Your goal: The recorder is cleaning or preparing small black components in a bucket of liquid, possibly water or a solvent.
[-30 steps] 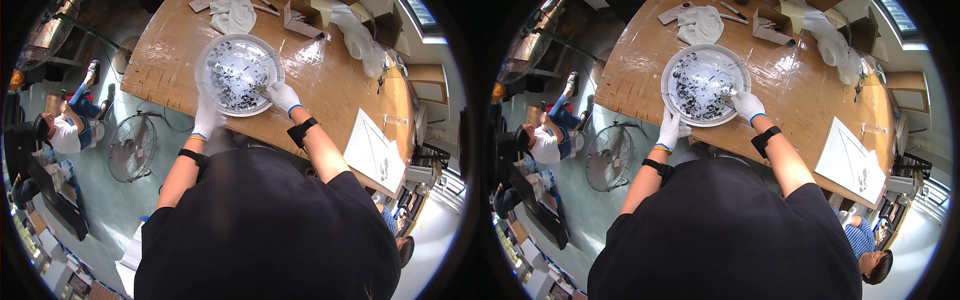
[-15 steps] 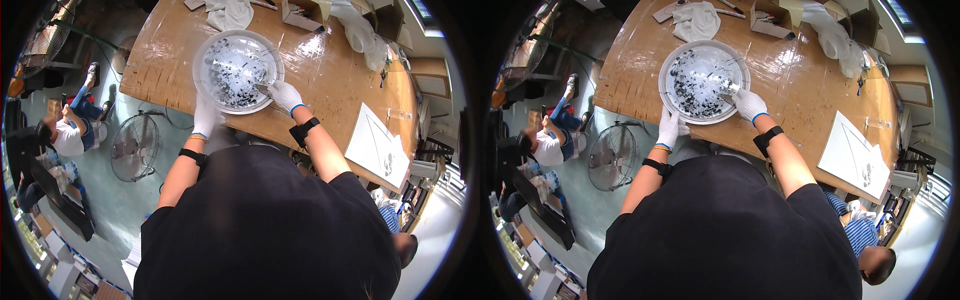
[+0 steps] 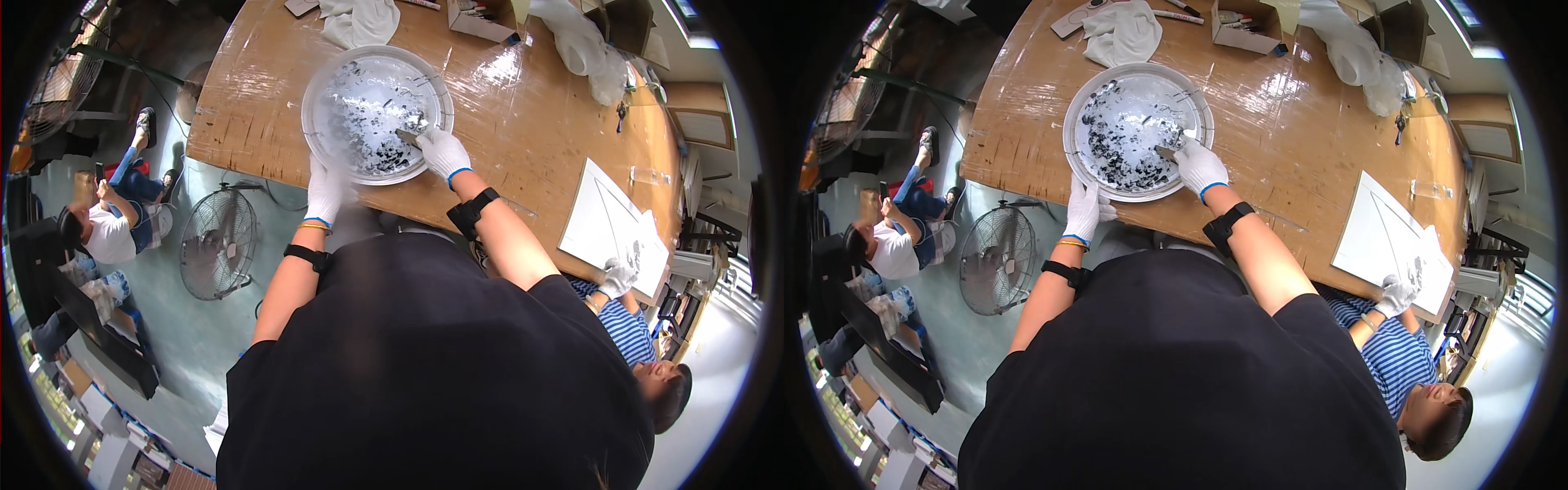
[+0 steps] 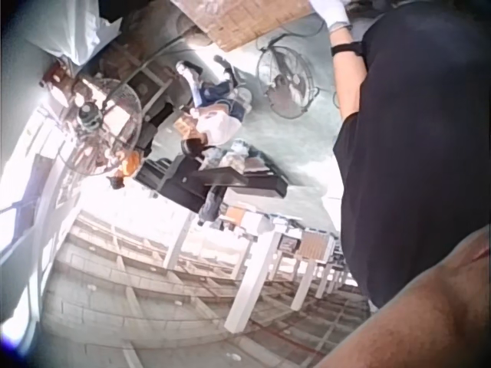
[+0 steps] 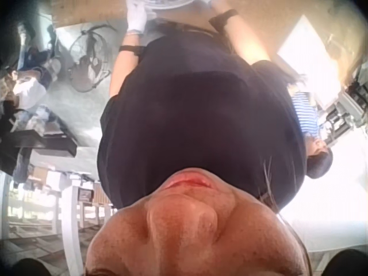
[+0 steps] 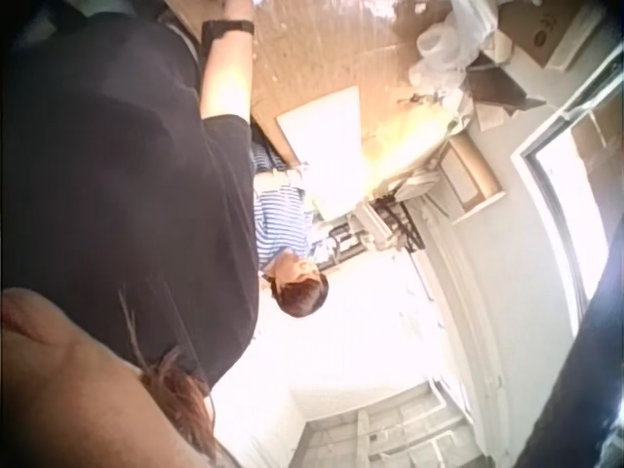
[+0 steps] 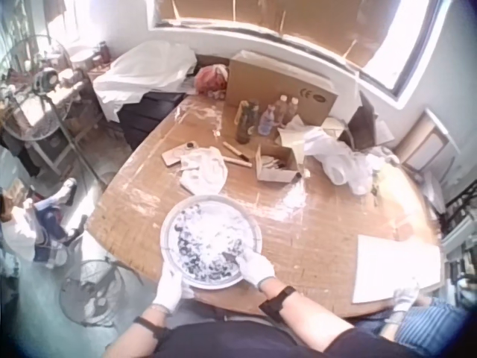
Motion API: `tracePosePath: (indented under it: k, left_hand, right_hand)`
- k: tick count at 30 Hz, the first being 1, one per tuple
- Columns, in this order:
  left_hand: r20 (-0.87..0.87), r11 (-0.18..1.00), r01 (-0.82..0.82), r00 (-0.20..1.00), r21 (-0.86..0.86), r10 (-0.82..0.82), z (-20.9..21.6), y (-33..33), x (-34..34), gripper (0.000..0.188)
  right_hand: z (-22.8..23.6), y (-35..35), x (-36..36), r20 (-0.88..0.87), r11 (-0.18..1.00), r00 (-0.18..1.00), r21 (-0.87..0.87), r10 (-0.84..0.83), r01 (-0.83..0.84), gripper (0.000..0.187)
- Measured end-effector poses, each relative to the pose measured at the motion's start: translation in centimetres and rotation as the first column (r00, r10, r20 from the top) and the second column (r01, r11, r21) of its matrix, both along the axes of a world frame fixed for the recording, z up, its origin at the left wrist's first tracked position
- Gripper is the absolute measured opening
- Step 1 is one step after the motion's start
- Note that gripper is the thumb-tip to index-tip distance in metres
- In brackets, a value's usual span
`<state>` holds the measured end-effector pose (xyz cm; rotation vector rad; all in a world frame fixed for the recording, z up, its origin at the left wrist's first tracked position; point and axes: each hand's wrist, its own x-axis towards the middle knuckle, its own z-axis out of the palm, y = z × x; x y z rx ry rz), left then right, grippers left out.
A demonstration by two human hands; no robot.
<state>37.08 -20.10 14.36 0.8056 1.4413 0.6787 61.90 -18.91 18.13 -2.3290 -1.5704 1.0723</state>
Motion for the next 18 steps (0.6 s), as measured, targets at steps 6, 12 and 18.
tracePosePath:
  k: [6, 12, 18]
  left_hand:
    - [0.01, 0.999, -0.001, 1.0, 0.035, 0.0, -0.1, -0.1, 0.0, 0.045]
    - [0.014, 0.997, -0.022, 1.0, -0.067, 0.023, 0.7, -0.1, 0.4, 0.047]
    - [0.006, 0.999, -0.05, 0.999, -0.009, 0.05, -0.8, -0.3, 0.0, 0.05]
  right_hand:
    - [0.0, 0.8, 2.8, 0.074, 0.999, 0.997, 0.037, -0.024, 0.021, 0.039]
    - [-1.0, -0.2, 3.1, 0.0, 0.997, 0.997, 0.035, -0.076, 0.076, 0.04]
    - [-0.4, -0.8, 1.1, -0.102, 0.998, 0.993, -0.036, -0.055, 0.051, 0.036]
